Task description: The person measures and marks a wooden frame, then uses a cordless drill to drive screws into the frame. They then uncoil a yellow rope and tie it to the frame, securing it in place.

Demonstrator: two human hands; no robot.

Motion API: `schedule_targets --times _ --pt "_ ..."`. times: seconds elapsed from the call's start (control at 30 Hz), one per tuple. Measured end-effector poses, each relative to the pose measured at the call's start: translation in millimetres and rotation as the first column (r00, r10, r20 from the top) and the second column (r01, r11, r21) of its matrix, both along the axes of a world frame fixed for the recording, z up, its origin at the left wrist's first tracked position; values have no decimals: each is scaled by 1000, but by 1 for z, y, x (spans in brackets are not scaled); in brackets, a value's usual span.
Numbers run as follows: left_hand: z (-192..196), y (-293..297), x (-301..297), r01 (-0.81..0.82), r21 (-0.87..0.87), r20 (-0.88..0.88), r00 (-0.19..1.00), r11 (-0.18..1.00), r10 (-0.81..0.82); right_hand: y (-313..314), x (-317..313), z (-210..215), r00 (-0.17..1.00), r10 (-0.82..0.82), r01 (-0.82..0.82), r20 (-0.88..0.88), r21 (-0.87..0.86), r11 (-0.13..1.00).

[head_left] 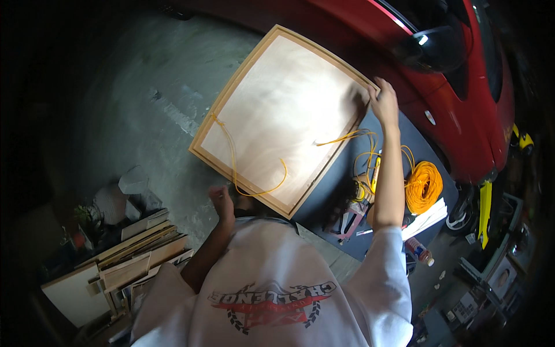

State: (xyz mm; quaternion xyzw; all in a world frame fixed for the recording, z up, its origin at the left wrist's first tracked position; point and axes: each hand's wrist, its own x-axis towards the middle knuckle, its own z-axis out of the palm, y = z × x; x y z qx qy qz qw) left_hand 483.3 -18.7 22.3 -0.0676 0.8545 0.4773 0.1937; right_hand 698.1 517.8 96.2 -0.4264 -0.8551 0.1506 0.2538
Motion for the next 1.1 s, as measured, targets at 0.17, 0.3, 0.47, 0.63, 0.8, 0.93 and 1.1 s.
schedule_targets --times 0.17,0.3,0.47,0.63,0.8,0.93,1.1 --pt "-13 19 28 91 72 510 852 993 -115 59 -95 -68 946 -55 119 321 -185 975" --pt "-30 34 41 -16 -26 404 915 1000 25 72 -107 -104 866 -67 154 496 -138 978" --pt "-38 38 41 102 -193 173 982 976 -69 77 -105 -110 883 -61 149 465 -154 977" --pt "-26 34 19 -278 2 139 951 961 275 63 -95 -86 919 0 97 393 -225 970" --pt "-7 16 -73 -360 225 58 933 905 356 22 -99 -47 962 -97 155 254 -219 963" --pt "27 -5 -155 -169 343 -99 972 924 215 -15 -115 -14 979 -154 199 137 -427 882" --pt "93 -20 -269 -12 329 -227 970 944 91 -67 -151 35 993 -115 83 -32 -505 859"
